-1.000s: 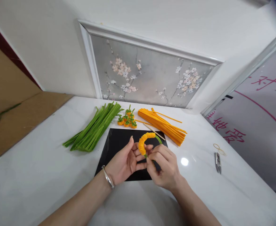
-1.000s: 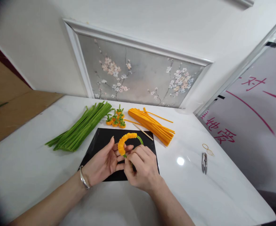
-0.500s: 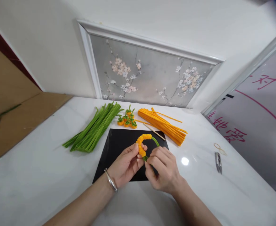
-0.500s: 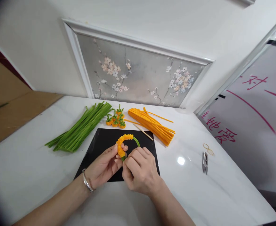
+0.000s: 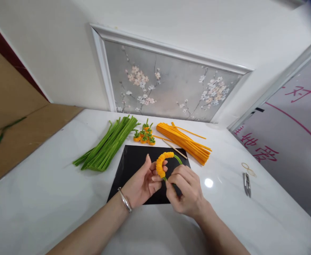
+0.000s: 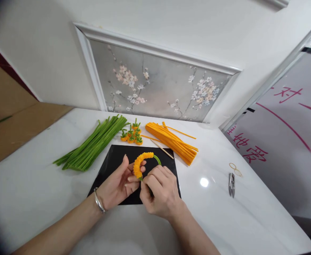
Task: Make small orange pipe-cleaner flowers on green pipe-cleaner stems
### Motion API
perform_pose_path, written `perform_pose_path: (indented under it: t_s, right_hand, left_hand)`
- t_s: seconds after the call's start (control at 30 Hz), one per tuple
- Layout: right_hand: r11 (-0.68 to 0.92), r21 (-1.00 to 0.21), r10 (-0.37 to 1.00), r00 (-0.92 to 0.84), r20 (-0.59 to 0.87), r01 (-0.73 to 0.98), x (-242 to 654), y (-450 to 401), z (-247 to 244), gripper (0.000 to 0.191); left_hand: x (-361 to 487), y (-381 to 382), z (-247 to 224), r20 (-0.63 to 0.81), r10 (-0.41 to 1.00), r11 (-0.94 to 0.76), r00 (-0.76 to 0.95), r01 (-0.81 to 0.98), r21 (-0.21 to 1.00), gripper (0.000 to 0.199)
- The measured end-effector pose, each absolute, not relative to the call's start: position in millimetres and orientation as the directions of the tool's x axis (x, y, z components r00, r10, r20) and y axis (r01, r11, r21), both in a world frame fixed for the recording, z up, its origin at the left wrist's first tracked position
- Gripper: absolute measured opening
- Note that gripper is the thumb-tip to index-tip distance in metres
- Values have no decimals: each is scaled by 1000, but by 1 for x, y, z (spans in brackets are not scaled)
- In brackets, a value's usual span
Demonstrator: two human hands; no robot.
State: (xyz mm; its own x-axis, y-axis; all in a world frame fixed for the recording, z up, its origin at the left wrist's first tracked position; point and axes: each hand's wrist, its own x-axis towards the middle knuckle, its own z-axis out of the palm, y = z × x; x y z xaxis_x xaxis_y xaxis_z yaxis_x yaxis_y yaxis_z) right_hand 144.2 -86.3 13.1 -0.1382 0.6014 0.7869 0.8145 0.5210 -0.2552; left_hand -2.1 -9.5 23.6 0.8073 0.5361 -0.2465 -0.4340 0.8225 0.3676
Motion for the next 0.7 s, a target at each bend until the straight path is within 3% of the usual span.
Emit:
perform_pose_path:
  t_s: [0.2,0.43,0.7]
  right_hand:
    - [560,-302,601,-127,789,771,143,-87,15,13]
    - [509,-214,566,-137,813,834,141,-88,15,14]
    - [479,-211,558,-110,822,852,136,-87,13,14]
  left_hand:
    - [-5,-6,20,-191,529,791,827,-399,463,9]
    - [3,-16,23,-167,666,712,727,-553,434,10]
    - [4,-21,21,-180,657,731,732,-560,391,15]
